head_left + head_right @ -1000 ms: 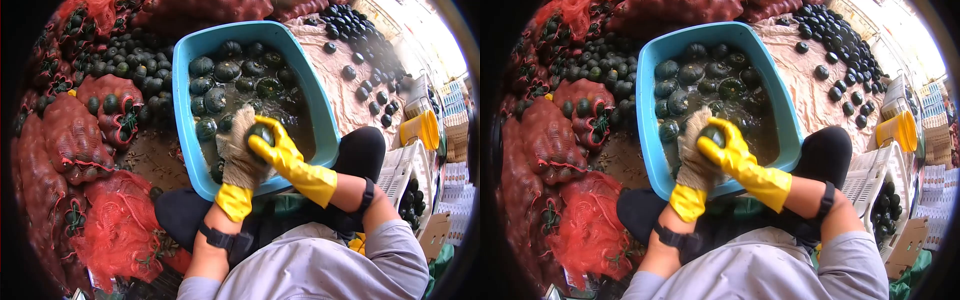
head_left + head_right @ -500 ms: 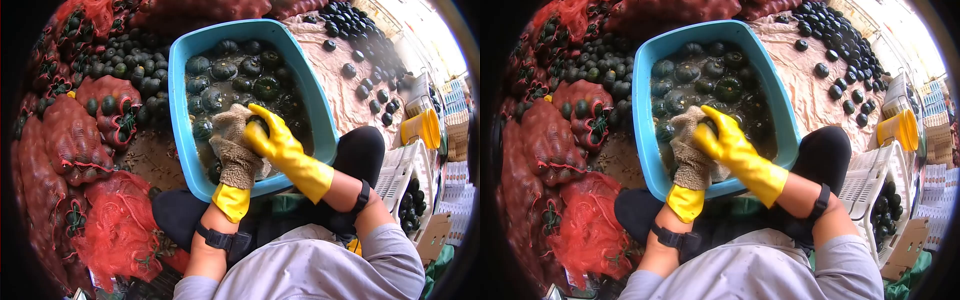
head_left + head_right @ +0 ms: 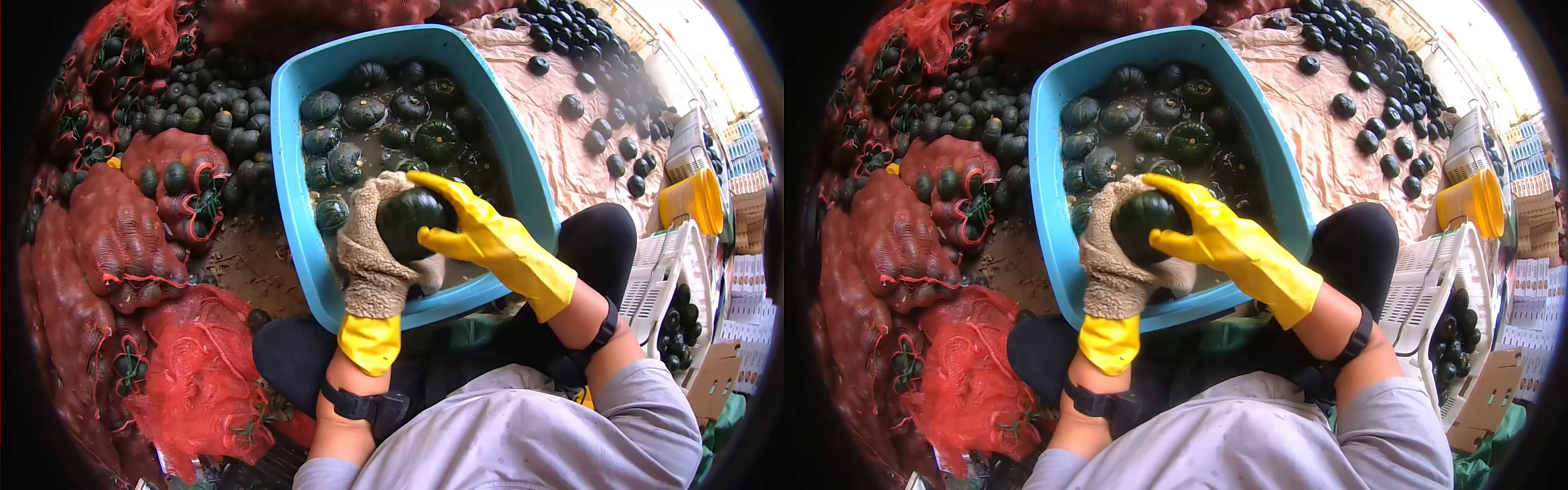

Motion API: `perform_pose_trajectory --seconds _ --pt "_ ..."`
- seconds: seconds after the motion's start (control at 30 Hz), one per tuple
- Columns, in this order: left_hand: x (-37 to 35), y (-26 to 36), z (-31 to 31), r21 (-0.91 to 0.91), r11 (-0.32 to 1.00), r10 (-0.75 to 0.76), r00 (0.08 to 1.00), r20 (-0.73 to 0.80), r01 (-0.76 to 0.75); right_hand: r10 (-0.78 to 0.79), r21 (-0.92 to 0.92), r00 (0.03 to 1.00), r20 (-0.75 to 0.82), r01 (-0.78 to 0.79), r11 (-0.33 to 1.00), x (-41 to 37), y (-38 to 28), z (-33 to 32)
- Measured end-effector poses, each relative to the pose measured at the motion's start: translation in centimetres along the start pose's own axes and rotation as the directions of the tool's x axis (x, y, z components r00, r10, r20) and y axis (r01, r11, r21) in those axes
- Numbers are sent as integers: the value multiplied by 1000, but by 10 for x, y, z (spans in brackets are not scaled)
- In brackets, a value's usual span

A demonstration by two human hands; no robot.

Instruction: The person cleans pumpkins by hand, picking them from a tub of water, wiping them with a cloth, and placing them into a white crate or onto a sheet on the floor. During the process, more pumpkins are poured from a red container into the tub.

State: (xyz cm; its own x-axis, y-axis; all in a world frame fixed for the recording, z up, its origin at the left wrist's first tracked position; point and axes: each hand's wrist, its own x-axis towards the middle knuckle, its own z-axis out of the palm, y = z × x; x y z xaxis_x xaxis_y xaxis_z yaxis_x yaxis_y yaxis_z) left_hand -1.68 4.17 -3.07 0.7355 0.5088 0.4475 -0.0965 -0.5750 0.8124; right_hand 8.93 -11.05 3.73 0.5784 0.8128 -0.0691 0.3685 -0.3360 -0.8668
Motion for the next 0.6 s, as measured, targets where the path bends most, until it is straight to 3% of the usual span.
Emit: perform_pose_trajectory --seconds 0.03,0.07,0.1,0.13,0.17,0.2,0.23,0.27,0.3,0.33,0.37,0.4,0.43,0.47,0.5,0.53,0.57,0.6 --pt "3 -9 -4 -116 992 -46 996 82 55 15 62 999 32 -17 998 -2 0 1" --pt "1 -18 2 -394 881 -223 964 143 262 28 124 998 60 -35 992 -3 -3 2" --pt "-2 -28 9 -628 654 -391 899 198 423 220 202 960 172 -253 946 -1 -11 -5" --pt "-2 -20 9 -333 911 -211 970 125 241 302 410 928 216 -367 835 1 -8 2" --pt "-5 -8 5 14 1000 -3 993 120 1 361 651 910 203 -401 645 2 8 20" --pt "-6 -1 3 352 902 196 963 185 -251 476 791 872 117 -371 486 4 20 44" --pt "-9 -1 9 248 966 48 992 116 -76 558 807 830 32 -351 475 6 22 55" --pt "-13 -1 15 112 989 -105 994 41 100 591 727 806 -30 -388 567 7 25 57" --pt "-17 -1 20 -38 967 -252 967 -32 251 397 422 905 -154 -303 854 9 33 48" --pt "-12 0 19 -46 967 -253 965 -64 251 162 47 969 -187 -156 987 10 44 40" --pt "-3 4 10 -27 990 -138 990 -35 137 -114 157 973 -199 147 977 11 41 36" --pt "4 10 2 -37 999 -25 1000 0 25 -207 -9 970 -125 208 978 5 34 28" --pt "11 15 -8 -116 993 3 999 44 2 -200 -8 974 -104 200 980 3 26 22" --pt "10 2 -3 -595 726 -291 938 187 344 -192 -7 978 -80 192 981 0 20 18" --pt "10 -10 2 -874 154 -553 774 309 460 -26 214 996 -84 44 976 0 10 20" --pt "5 -13 6 -903 113 -523 798 300 414 134 422 990 -52 -100 901 1 0 25" --pt "1 -14 10 -927 68 -492 821 290 368 282 449 959 -28 -240 861 4 -7 24" --pt "0 -14 16 -919 -180 -492 777 393 351 247 537 965 -84 -165 827 13 18 37"
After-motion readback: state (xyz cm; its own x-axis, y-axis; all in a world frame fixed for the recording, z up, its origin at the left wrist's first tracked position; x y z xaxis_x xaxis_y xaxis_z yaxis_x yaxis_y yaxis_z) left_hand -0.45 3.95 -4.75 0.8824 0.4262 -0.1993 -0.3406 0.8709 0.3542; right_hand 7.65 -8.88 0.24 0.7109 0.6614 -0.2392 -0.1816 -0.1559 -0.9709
